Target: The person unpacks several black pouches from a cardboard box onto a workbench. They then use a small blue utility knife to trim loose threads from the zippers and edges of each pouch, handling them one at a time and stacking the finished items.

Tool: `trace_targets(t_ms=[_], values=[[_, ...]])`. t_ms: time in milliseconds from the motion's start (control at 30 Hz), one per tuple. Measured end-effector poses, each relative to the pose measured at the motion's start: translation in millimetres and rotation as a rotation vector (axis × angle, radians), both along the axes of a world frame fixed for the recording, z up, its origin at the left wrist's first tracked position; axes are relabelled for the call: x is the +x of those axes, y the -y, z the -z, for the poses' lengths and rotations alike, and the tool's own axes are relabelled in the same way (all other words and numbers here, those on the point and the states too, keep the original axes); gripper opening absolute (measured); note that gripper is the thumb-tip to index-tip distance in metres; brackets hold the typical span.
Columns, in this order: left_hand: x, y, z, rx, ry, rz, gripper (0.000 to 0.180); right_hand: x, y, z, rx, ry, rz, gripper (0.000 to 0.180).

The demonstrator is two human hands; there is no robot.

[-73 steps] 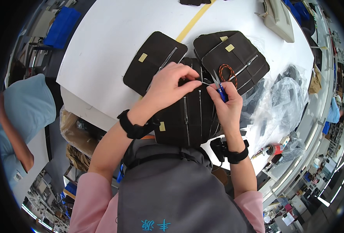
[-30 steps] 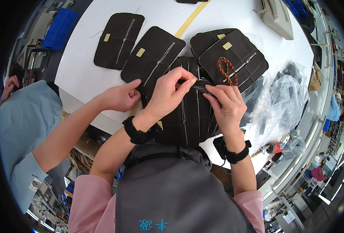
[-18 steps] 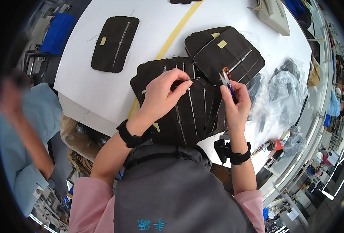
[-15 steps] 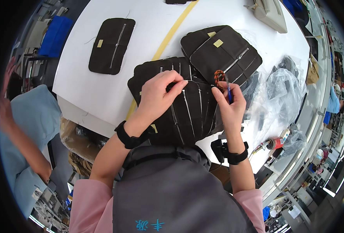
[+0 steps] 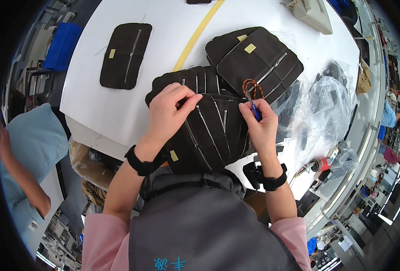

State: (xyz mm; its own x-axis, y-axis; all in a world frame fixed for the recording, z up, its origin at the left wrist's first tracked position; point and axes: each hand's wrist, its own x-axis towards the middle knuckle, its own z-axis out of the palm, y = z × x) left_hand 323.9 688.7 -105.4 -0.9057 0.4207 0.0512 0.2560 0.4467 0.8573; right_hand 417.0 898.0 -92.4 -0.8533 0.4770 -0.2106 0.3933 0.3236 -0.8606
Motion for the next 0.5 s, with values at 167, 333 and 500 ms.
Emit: trace_targets(t_ms=[167,333,500], values=[[-5,-19,-8,0.017,-0.185,0.045,0.017,-1,0,-6,-0.012,-0.017,0.031,0.021],[-5,-40,-16,-0.012,-0.23,0.225,0.022,0,2,-14,-0.018,-0.072,-0.013,0.02],[-8,-47,-9,0.059,-0.025,0.254,0.012,2,-1,-13,-0.016,-0.048,-0.011,0.018]])
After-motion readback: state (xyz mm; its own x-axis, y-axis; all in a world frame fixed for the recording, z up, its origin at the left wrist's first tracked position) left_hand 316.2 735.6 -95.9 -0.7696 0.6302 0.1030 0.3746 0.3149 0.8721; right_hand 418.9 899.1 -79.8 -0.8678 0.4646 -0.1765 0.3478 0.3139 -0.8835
